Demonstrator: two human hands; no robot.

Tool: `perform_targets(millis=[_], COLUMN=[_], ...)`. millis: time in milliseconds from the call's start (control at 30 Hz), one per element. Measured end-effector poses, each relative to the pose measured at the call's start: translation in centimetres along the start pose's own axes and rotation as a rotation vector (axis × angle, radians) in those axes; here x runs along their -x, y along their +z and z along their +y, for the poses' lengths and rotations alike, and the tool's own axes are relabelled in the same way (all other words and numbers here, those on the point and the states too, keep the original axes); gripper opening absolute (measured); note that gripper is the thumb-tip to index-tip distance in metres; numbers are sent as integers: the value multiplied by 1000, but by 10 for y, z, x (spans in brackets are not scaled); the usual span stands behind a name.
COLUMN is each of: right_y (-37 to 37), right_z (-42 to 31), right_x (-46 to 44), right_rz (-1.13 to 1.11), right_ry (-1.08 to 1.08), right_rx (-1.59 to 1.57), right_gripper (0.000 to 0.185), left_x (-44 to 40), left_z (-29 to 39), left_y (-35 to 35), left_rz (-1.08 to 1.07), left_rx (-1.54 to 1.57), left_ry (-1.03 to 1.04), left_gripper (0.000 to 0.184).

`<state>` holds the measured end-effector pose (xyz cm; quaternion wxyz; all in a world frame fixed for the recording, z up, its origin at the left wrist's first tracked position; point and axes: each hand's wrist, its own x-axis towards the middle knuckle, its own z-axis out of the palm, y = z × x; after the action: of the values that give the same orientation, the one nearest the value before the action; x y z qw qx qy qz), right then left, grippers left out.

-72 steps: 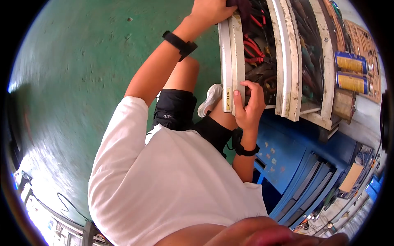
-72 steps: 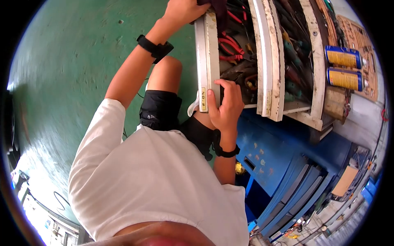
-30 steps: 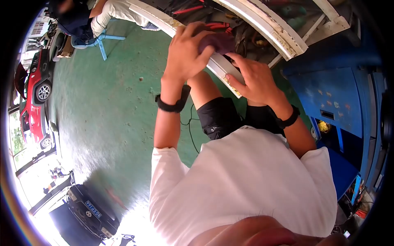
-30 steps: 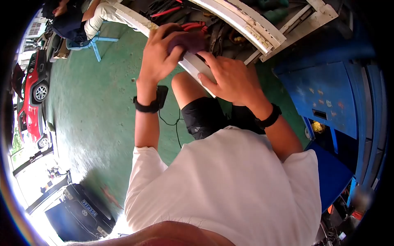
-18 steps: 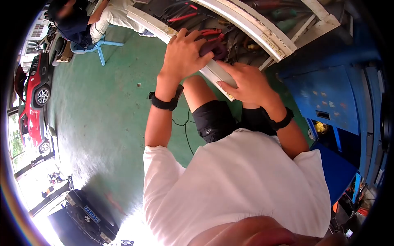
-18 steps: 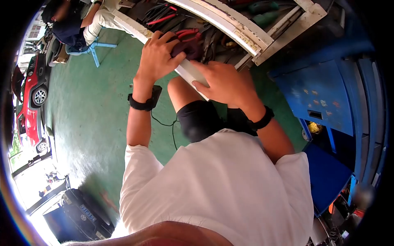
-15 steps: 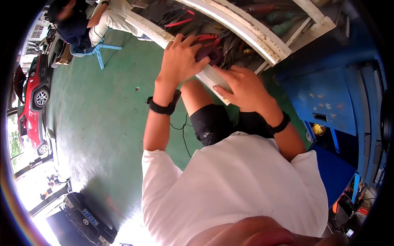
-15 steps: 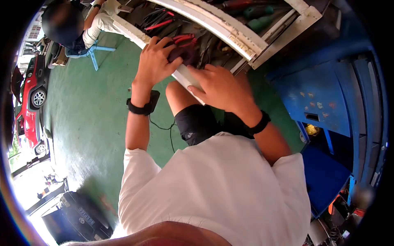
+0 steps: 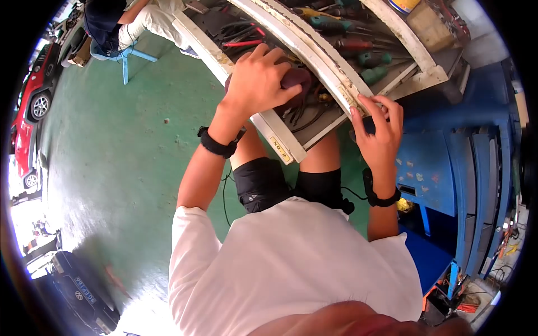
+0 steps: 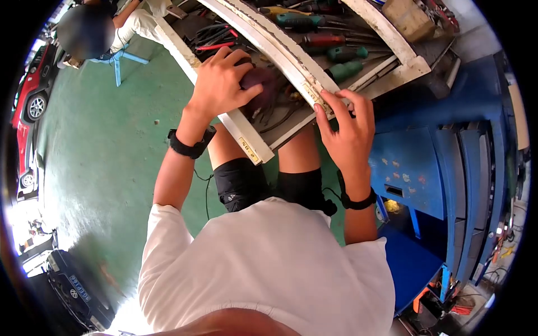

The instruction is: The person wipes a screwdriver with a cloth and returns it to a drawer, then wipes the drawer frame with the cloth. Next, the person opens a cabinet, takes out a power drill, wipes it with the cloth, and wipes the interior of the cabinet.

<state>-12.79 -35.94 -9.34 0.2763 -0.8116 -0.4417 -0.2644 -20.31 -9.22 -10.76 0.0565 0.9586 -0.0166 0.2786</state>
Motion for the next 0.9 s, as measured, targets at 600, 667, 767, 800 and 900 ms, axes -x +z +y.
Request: perform_targets(millis=[600,667,767,800,900], right_y=[9,24,37,41,47], right_z=[95,90,92,97,110], right_x=[-148,-152,-159,-161,-164], right_rz=[-577,-731,-778,-833,-774], right_ry=[-425,-448,-485,-487,-537], right_rx=[-76,8,40,49,19], right_gripper=[37,41,42,42,37], left_x=[11,12,13,13,13], left_z=[0,0,1,1,0], left_y=[24,24,24,24,25], left_rz=[5,7,-12,-11,0], left_rx=[128,129,104,101,104], left_ry=[24,17,6,7,8], left_gripper=[28,28,29,29,30])
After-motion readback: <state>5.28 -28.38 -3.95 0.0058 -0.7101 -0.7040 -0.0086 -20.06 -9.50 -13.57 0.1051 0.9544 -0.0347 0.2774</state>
